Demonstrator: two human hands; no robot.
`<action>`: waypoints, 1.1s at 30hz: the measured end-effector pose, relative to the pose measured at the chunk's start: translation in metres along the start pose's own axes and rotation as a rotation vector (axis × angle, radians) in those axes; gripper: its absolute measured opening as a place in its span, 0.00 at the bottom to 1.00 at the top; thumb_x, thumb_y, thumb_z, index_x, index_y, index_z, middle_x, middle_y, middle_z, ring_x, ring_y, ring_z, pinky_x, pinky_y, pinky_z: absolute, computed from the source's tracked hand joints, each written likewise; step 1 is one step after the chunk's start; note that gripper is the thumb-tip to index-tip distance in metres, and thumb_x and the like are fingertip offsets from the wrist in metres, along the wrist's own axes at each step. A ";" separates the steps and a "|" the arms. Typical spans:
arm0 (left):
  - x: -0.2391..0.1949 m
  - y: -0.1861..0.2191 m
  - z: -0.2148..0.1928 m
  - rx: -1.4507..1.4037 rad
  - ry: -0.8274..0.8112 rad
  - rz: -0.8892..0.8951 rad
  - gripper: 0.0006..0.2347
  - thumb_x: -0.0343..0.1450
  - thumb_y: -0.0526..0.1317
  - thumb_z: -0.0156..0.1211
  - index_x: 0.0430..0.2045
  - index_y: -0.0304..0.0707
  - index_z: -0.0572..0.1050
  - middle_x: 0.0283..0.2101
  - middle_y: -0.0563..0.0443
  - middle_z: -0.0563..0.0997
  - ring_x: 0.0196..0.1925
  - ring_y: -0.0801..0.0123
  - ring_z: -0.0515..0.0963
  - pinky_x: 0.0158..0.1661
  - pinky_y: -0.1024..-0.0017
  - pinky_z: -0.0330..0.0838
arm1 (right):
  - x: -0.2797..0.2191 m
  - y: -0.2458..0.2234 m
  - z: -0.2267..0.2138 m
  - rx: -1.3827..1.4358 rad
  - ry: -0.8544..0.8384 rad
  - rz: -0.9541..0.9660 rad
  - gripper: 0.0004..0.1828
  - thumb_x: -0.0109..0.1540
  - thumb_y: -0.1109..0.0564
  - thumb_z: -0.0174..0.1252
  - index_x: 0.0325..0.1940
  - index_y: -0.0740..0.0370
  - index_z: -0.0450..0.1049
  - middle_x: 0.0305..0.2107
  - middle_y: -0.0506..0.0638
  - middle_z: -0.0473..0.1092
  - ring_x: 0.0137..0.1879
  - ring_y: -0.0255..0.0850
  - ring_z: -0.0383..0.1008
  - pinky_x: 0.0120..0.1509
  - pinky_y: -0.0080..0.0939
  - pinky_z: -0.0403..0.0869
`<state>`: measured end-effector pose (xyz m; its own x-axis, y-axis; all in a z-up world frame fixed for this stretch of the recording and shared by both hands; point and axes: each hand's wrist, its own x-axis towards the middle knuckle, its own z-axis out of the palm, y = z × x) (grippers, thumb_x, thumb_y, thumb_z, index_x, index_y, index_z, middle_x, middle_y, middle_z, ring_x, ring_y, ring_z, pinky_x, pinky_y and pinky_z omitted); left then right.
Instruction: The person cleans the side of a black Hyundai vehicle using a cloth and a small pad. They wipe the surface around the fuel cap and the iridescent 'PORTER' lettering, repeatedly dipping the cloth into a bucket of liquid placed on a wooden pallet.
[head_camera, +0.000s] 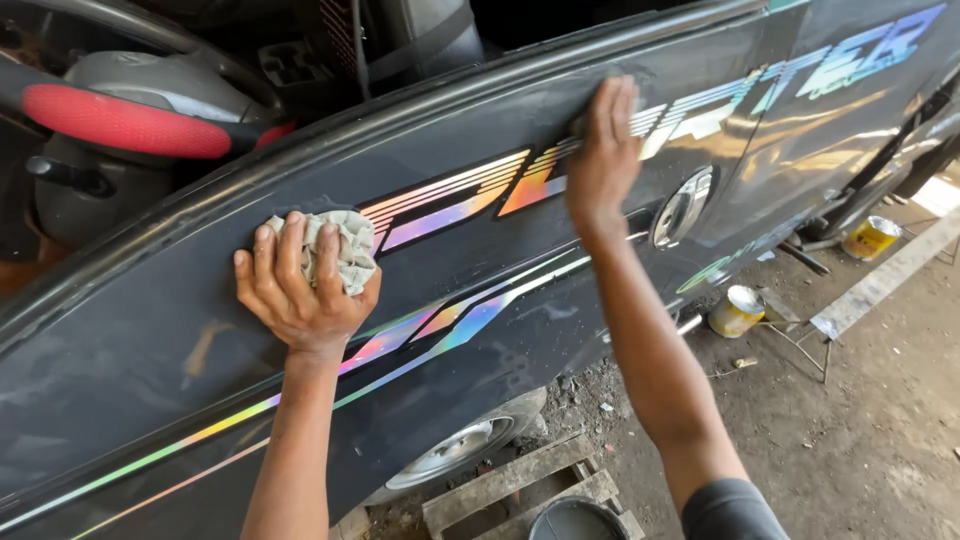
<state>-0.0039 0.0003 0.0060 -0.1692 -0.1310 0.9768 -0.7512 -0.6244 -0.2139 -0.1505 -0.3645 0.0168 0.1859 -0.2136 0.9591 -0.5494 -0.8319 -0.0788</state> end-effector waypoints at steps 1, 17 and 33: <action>-0.001 0.001 0.001 -0.001 -0.001 0.004 0.16 0.79 0.48 0.61 0.59 0.44 0.70 0.61 0.40 0.76 0.67 0.45 0.71 0.66 0.44 0.58 | -0.005 -0.005 0.013 0.162 -0.028 0.046 0.39 0.65 0.81 0.42 0.80 0.62 0.54 0.75 0.60 0.56 0.78 0.45 0.62 0.46 0.43 0.73; 0.000 0.002 -0.003 0.006 0.013 0.008 0.15 0.79 0.48 0.61 0.57 0.44 0.72 0.60 0.41 0.77 0.65 0.44 0.72 0.66 0.45 0.59 | -0.001 0.003 -0.016 -0.213 -0.120 -0.011 0.44 0.61 0.73 0.50 0.82 0.55 0.53 0.77 0.52 0.50 0.82 0.43 0.49 0.75 0.63 0.66; 0.001 0.002 0.001 0.016 0.004 0.023 0.16 0.79 0.49 0.60 0.56 0.41 0.72 0.59 0.38 0.78 0.64 0.43 0.73 0.64 0.44 0.61 | 0.001 -0.015 -0.034 -0.174 -0.079 -0.143 0.41 0.62 0.75 0.50 0.80 0.59 0.56 0.75 0.54 0.56 0.81 0.44 0.51 0.71 0.57 0.73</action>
<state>-0.0050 -0.0015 0.0067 -0.1886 -0.1424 0.9717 -0.7371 -0.6332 -0.2359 -0.1700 -0.3344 0.0282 0.3312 -0.1446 0.9324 -0.6437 -0.7571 0.1112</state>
